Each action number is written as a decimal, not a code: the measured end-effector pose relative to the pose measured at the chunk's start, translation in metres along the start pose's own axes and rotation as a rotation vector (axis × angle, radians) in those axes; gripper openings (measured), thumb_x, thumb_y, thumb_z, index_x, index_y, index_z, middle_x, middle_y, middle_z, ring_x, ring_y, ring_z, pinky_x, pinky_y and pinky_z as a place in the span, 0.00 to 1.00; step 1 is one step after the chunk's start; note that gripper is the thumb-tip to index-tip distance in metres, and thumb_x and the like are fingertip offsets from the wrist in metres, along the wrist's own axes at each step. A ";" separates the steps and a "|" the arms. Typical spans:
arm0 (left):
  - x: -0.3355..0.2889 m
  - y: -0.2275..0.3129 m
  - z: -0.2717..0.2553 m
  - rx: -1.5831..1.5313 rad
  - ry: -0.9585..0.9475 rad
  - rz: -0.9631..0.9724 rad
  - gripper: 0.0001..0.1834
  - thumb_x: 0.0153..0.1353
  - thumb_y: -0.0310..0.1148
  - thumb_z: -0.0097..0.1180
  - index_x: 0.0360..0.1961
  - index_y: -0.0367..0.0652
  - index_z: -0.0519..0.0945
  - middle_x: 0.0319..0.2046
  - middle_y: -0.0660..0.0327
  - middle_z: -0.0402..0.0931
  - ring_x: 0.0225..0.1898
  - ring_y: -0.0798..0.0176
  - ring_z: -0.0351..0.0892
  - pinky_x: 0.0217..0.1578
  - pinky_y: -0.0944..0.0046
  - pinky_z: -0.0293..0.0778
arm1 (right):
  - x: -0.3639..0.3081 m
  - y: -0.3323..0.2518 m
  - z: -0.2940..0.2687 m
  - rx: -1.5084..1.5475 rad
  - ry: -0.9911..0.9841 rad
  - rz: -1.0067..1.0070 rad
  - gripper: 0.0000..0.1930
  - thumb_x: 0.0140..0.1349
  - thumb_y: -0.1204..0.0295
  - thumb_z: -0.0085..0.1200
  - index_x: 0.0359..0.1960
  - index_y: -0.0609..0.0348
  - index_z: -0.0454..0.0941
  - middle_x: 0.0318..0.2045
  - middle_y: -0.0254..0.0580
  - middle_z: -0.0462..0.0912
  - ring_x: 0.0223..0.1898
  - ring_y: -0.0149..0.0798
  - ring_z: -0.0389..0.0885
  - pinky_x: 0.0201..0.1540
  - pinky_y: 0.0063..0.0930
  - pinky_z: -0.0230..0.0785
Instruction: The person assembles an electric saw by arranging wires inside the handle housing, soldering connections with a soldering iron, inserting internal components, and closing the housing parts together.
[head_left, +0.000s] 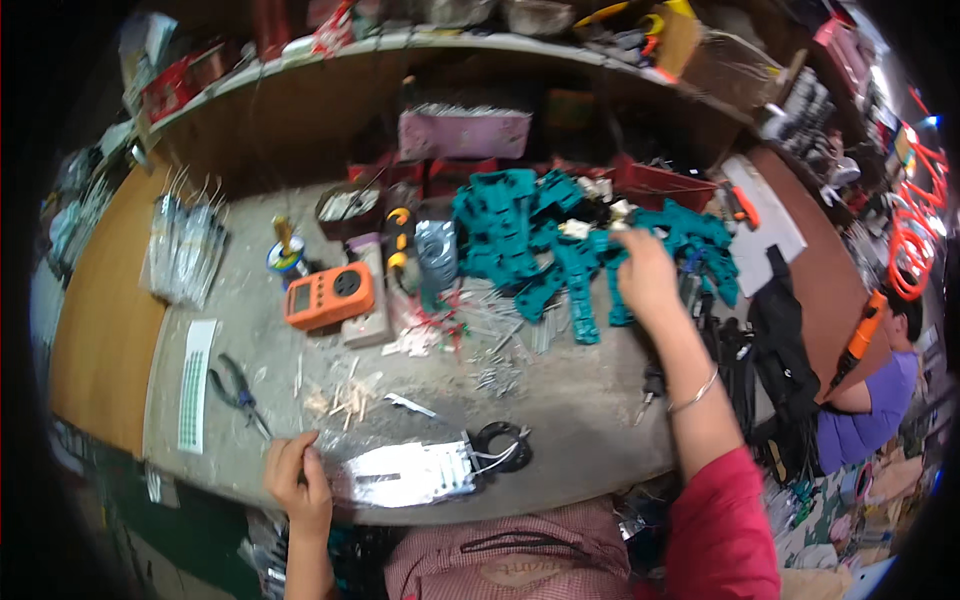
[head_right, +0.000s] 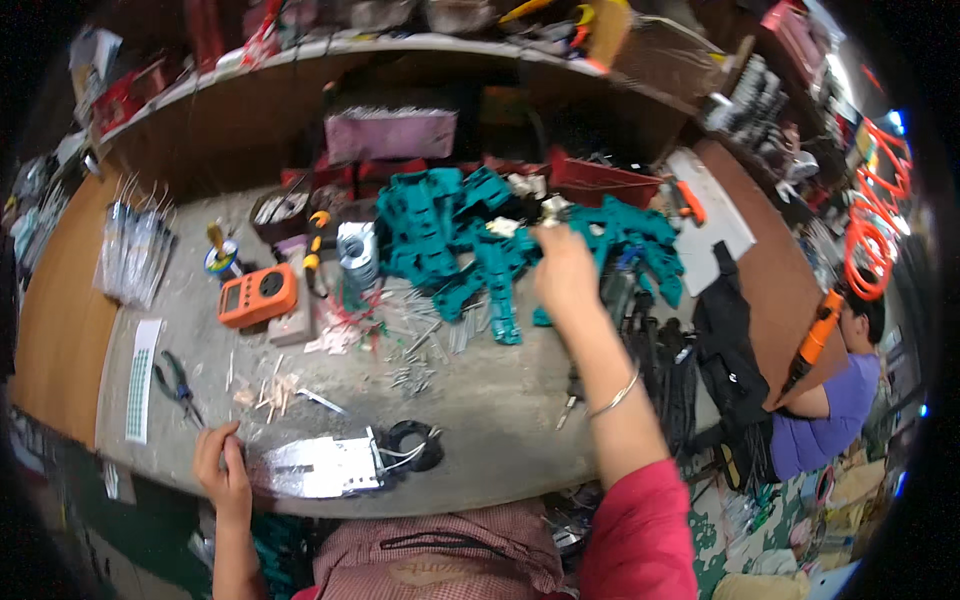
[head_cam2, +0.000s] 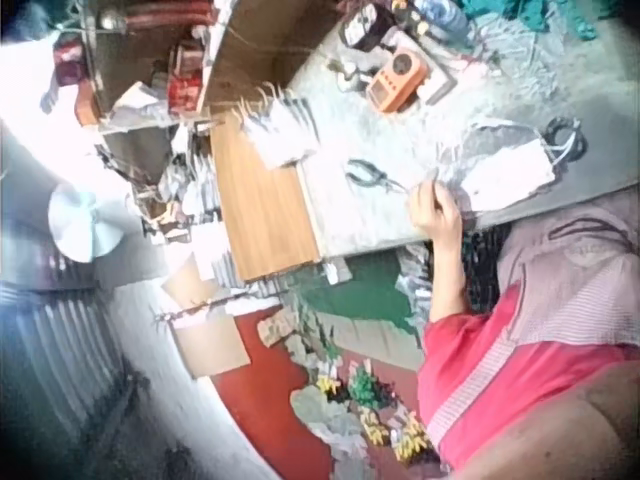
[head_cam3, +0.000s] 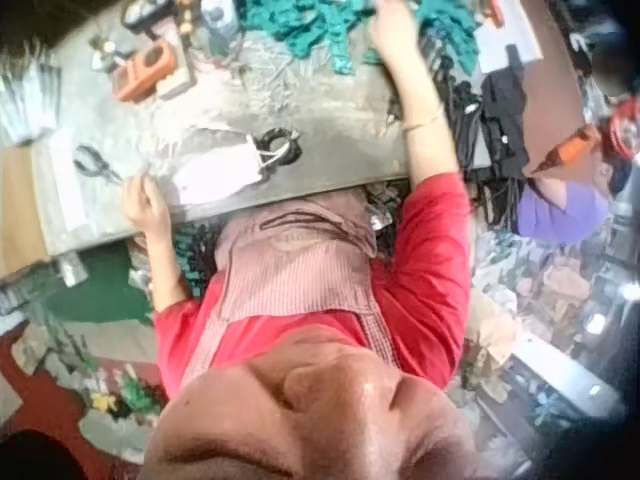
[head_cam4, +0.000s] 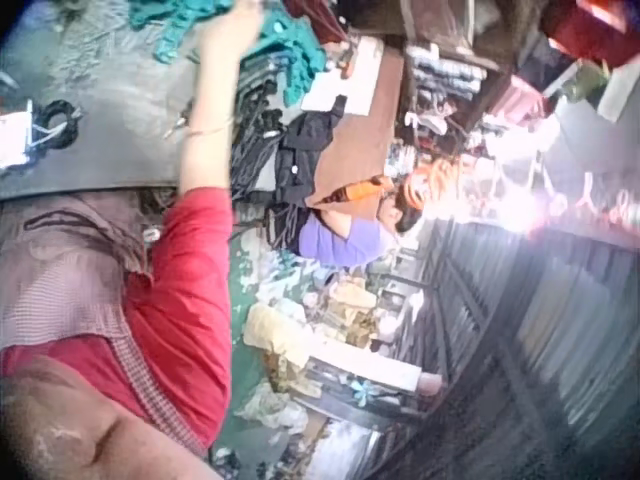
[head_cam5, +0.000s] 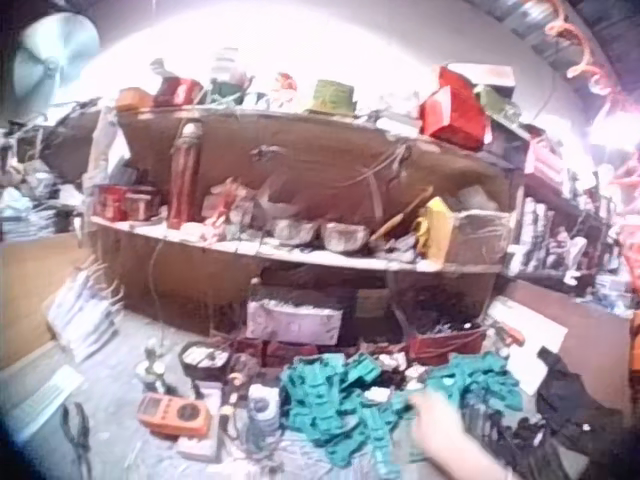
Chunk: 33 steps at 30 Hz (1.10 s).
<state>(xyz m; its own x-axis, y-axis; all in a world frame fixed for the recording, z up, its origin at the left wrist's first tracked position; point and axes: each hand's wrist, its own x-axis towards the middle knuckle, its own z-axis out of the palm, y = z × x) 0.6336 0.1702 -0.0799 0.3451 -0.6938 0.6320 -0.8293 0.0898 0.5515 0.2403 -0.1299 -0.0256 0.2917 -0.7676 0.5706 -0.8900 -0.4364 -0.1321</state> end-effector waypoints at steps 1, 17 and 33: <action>0.005 0.002 0.002 -0.036 -0.014 -0.013 0.08 0.57 0.20 0.51 0.35 0.34 0.82 0.23 0.55 0.72 0.26 0.56 0.72 0.29 0.60 0.65 | 0.013 0.012 0.007 -0.051 -0.047 -0.045 0.21 0.50 0.83 0.52 0.48 0.55 0.78 0.46 0.49 0.79 0.52 0.54 0.76 0.53 0.43 0.71; 0.041 0.059 -0.013 -0.267 -0.086 0.139 0.16 0.55 0.25 0.60 0.46 0.34 0.81 0.37 0.52 0.80 0.33 0.56 0.79 0.36 0.64 0.76 | 0.029 -0.064 -0.084 1.001 0.520 0.038 0.12 0.63 0.77 0.57 0.46 0.60 0.72 0.45 0.50 0.82 0.44 0.40 0.81 0.51 0.35 0.74; 0.044 0.079 0.010 -1.272 -0.086 -0.611 0.33 0.65 0.55 0.52 0.62 0.42 0.67 0.53 0.54 0.75 0.49 0.57 0.77 0.38 0.64 0.73 | -0.031 -0.117 0.013 0.132 -0.385 -0.569 0.07 0.53 0.77 0.53 0.34 0.62 0.78 0.39 0.46 0.77 0.46 0.47 0.77 0.42 0.40 0.76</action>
<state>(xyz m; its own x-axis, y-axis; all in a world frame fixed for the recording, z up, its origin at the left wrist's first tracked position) 0.5790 0.1398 -0.0141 0.4350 -0.8937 0.1094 0.4113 0.3054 0.8588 0.3397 -0.0611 -0.0382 0.8251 -0.5038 0.2558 -0.5190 -0.8547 -0.0096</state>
